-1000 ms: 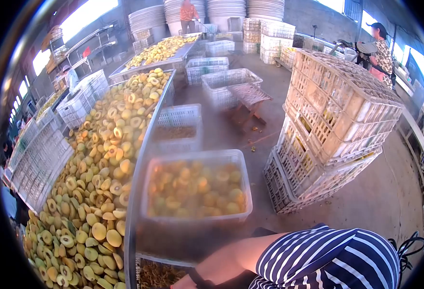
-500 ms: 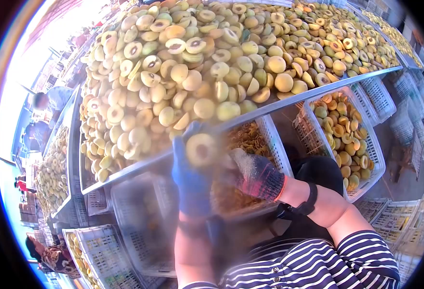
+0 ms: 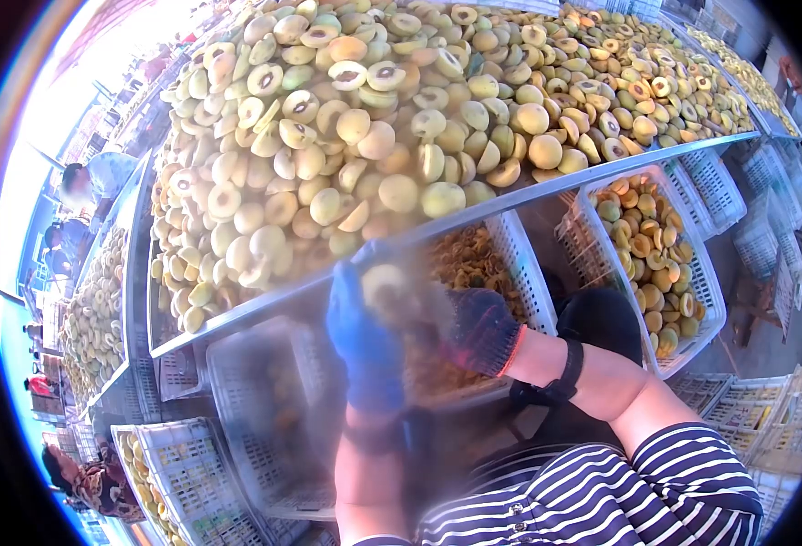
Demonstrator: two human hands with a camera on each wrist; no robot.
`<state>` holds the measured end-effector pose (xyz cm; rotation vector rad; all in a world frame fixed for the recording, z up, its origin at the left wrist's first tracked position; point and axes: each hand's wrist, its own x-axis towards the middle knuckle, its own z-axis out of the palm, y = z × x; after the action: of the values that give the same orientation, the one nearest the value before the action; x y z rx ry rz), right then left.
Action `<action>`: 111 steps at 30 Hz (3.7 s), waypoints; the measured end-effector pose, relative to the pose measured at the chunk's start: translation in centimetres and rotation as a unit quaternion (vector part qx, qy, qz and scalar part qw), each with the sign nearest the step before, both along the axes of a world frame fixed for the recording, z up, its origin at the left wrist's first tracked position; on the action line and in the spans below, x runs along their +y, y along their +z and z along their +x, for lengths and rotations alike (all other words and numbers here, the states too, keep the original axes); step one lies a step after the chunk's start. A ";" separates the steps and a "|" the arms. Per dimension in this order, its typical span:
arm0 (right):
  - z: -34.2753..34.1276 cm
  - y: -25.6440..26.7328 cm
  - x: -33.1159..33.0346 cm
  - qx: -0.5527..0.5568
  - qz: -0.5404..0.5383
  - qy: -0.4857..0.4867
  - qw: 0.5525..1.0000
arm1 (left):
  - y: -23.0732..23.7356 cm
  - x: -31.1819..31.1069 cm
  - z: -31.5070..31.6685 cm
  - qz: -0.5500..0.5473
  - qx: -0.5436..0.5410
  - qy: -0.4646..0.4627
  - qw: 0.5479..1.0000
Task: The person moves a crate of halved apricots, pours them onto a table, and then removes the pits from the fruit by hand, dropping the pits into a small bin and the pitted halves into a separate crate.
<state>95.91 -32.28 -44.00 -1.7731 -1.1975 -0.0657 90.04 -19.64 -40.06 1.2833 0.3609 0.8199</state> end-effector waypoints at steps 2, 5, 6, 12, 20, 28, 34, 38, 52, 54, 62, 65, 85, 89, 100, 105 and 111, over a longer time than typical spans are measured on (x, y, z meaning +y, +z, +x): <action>0.2 -2.1 0.8 0.012 0.017 0.015 1.000 | 0.4 0.0 -0.1 -0.074 -0.010 -0.004 0.997; 0.2 -2.8 0.9 0.028 0.022 0.023 0.999 | 0.1 0.3 -0.3 -0.055 -0.002 -0.004 0.998; 0.0 -2.8 0.8 0.033 0.023 0.021 0.999 | -0.2 0.5 -0.2 -0.039 -0.001 -0.002 0.999; 0.6 -1.9 0.3 0.000 0.015 0.022 1.000 | -0.6 0.1 0.7 0.050 0.001 0.015 0.999; -0.2 -2.7 -0.2 0.265 0.024 0.139 0.954 | -0.6 -0.2 0.4 0.165 0.068 0.025 0.984; 0.8 -0.4 -2.3 0.526 0.027 0.344 0.777 | 1.3 -0.8 0.9 0.023 0.056 -0.067 0.996; 0.9 -2.5 -2.8 0.519 0.029 0.419 0.745 | -0.3 0.8 0.8 0.010 0.133 -0.232 0.964; 0.9 -1.4 -3.8 0.527 -0.108 0.357 0.764 | 1.2 -0.4 0.3 -0.020 0.168 -0.167 0.971; 2.7 2.9 -8.1 0.037 -0.390 0.105 0.914 | 1.2 10.6 -4.0 0.506 0.211 0.136 0.825; 3.7 1.5 -8.6 -0.009 -0.409 0.086 0.909 | 5.1 5.2 2.0 0.465 0.379 0.106 0.793; 4.8 4.3 -10.2 0.084 -0.401 -0.011 0.912 | 1.1 9.6 6.6 0.338 0.312 -0.005 0.888; 5.6 5.2 -10.5 0.077 -0.396 -0.011 0.915 | 4.2 4.0 3.1 0.182 0.175 -0.026 0.967; 3.5 6.4 -6.5 0.582 0.174 0.137 0.782 | 1.4 -4.1 1.5 0.102 -0.029 -0.220 0.970; 3.1 3.7 -3.6 0.391 0.104 0.047 0.913 | -0.8 -3.6 2.5 0.005 -0.019 -0.164 0.986; 1.8 2.2 -4.1 0.163 -0.027 0.052 0.985 | -1.5 -1.3 2.0 -0.035 0.060 -0.038 0.997; 0.8 2.6 -3.9 0.091 -0.115 0.067 0.987 | -2.2 -0.4 0.7 0.003 0.092 -0.052 0.994; 0.9 1.1 -3.7 0.367 0.038 0.202 0.907 | -0.9 -1.6 1.2 0.126 0.049 -0.011 0.991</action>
<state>96.85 -36.01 -42.95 -1.2530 -0.9434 0.7288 91.26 -21.24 -40.96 1.5642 0.3292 0.8030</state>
